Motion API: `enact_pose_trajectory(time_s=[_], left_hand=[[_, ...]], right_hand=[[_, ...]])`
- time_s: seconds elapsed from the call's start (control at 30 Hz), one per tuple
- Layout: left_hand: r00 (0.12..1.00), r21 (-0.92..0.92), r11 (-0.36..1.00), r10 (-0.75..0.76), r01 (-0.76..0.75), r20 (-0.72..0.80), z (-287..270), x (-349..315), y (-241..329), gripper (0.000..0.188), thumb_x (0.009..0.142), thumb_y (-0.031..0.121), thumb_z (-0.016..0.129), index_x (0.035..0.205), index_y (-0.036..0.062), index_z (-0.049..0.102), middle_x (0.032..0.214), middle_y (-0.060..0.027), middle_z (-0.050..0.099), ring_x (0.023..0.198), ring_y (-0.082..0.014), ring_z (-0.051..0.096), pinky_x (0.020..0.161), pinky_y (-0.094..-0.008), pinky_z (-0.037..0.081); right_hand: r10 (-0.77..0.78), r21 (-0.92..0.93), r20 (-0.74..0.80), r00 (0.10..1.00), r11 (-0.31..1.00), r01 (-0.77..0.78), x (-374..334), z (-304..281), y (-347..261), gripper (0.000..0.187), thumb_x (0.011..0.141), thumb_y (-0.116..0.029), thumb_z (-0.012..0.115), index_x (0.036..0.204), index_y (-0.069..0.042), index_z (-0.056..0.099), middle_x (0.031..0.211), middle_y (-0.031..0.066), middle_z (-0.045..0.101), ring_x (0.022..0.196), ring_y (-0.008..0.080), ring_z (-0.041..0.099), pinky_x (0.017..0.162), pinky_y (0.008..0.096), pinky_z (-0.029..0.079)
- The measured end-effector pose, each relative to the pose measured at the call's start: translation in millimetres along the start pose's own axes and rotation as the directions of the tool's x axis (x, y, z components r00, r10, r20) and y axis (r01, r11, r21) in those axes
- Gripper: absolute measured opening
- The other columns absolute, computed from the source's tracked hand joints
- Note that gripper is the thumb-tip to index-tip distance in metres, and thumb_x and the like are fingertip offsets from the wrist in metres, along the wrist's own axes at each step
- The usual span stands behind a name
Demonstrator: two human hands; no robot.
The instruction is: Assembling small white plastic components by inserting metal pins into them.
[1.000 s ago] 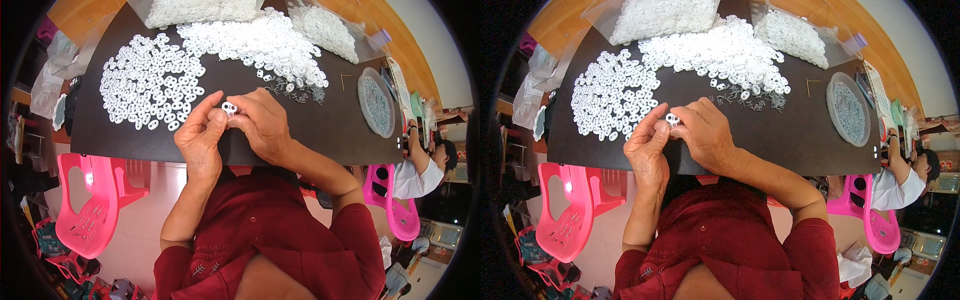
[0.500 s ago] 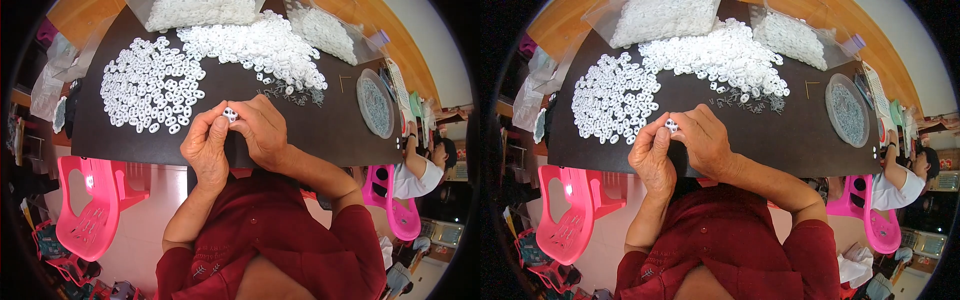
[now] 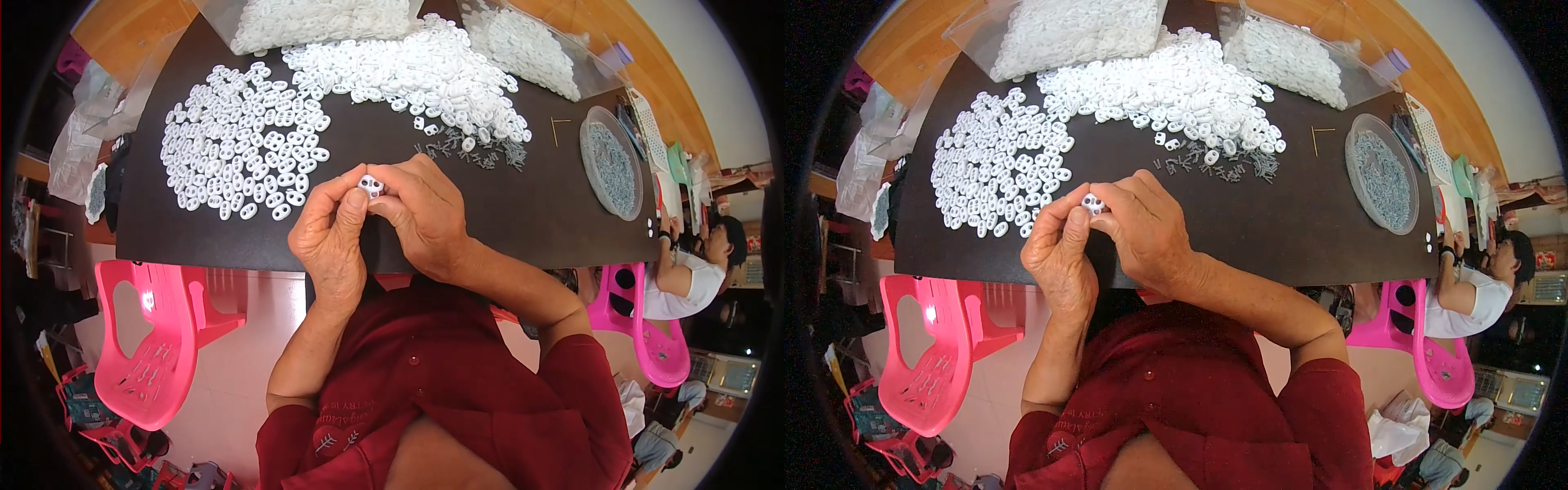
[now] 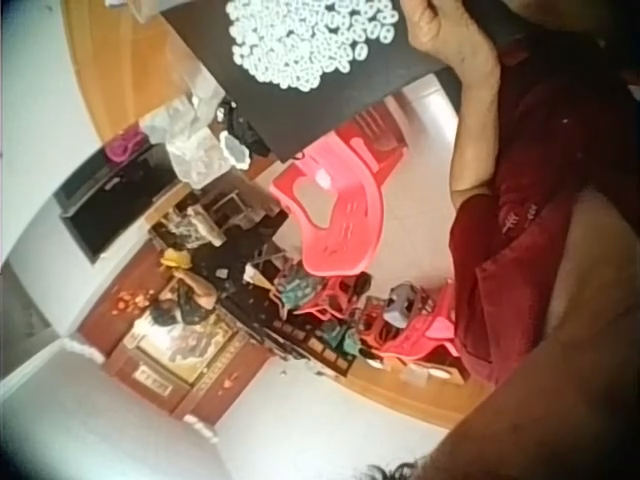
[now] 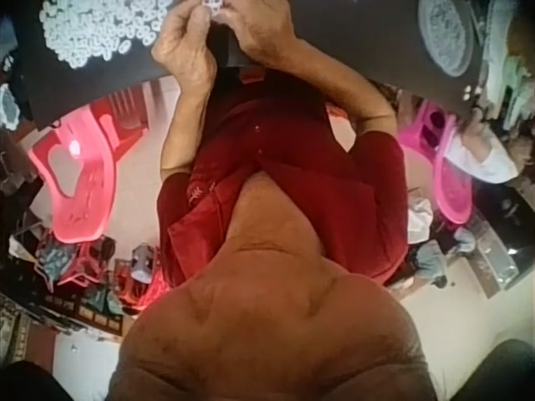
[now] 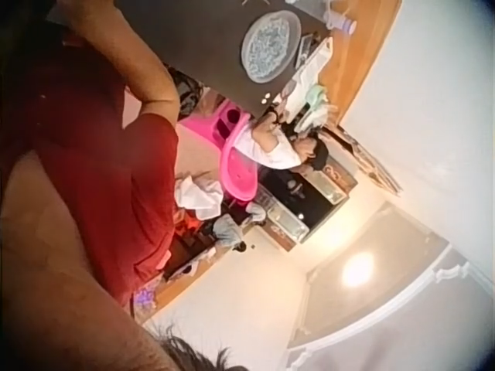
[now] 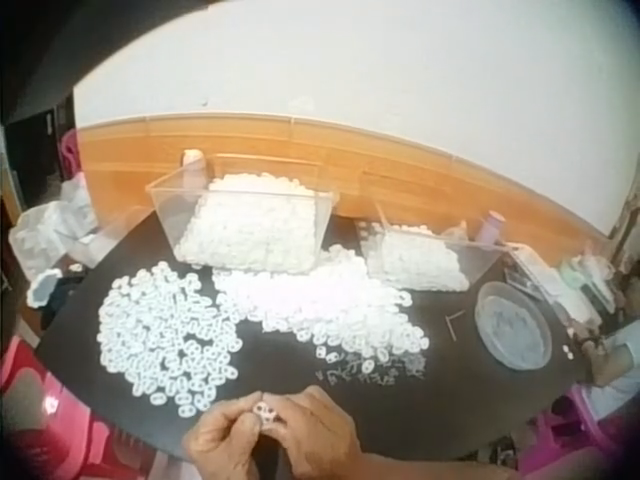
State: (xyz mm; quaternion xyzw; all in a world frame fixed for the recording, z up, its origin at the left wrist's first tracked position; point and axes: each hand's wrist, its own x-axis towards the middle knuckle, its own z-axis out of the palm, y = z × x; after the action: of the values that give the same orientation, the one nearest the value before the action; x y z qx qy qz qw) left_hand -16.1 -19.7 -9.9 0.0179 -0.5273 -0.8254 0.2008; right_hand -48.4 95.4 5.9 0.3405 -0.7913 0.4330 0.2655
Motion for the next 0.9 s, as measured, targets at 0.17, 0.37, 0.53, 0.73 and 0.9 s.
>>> enact_pose_trajectory(time_s=[0.17, 0.37, 0.53, 0.73, 0.9], left_hand=[[0.999, 0.021, 0.999, 0.044, -0.044, -0.002, 1, -1, 0, 0.017, 0.088, 0.008, 0.061, 0.101, -0.0030, 0.062, 0.093, -0.0042, 0.062, 0.083, -0.0070, 0.054, 0.076, -0.0196, 0.044], [0.999, -0.058, 0.998, 0.030, -0.031, -0.015, 3, -4, -4, 0.017, 0.086, 0.008, 0.063, 0.098, -0.0034, 0.062, 0.091, -0.0039, 0.061, 0.081, -0.0074, 0.052, 0.076, -0.0203, 0.042], [0.998, -0.054, 0.997, 0.046, -0.049, -0.045, 5, -7, -6, 0.017, 0.087, 0.009, 0.062, 0.099, -0.0033, 0.061, 0.093, -0.0047, 0.061, 0.082, -0.0075, 0.052, 0.077, -0.0209, 0.042], [0.997, -0.061, 0.998, 0.011, -0.016, -0.082, 6, -8, -6, 0.017, 0.089, 0.011, 0.060, 0.099, -0.0022, 0.061, 0.089, -0.0017, 0.059, 0.079, -0.0052, 0.051, 0.072, -0.0182, 0.043], [0.996, -0.067, 0.997, 0.031, -0.037, -0.078, 12, -11, -3, 0.017, 0.089, 0.011, 0.060, 0.100, -0.0024, 0.061, 0.089, -0.0018, 0.058, 0.080, -0.0053, 0.051, 0.073, -0.0184, 0.043]], right_hand=[[-0.042, -0.020, -0.021, 0.999, 0.999, 0.042, 0, 2, -1, 0.029, 0.073, 0.004, 0.063, 0.102, 0.003, 0.058, 0.082, 0.0102, 0.060, 0.065, 0.0226, 0.051, 0.056, 0.0315, 0.042], [-0.051, -0.017, -0.053, 0.997, 0.999, 0.050, -2, 5, -1, 0.028, 0.073, 0.005, 0.062, 0.101, 0.004, 0.058, 0.082, 0.0110, 0.059, 0.065, 0.0225, 0.051, 0.055, 0.0311, 0.041], [-0.048, -0.025, -0.083, 0.995, 0.999, 0.046, -3, 6, -4, 0.028, 0.073, 0.006, 0.061, 0.101, 0.005, 0.058, 0.081, 0.0113, 0.059, 0.064, 0.0226, 0.051, 0.055, 0.0310, 0.042], [0.002, -0.035, -0.051, 0.999, 0.999, -0.004, -4, 7, -10, 0.027, 0.075, 0.005, 0.060, 0.102, 0.004, 0.057, 0.083, 0.0113, 0.058, 0.065, 0.0224, 0.051, 0.056, 0.0311, 0.042], [-0.016, -0.009, -0.107, 0.994, 1.000, 0.015, -5, 6, -6, 0.023, 0.078, 0.001, 0.060, 0.100, 0.004, 0.057, 0.083, 0.0113, 0.058, 0.065, 0.0229, 0.050, 0.055, 0.0314, 0.041]])
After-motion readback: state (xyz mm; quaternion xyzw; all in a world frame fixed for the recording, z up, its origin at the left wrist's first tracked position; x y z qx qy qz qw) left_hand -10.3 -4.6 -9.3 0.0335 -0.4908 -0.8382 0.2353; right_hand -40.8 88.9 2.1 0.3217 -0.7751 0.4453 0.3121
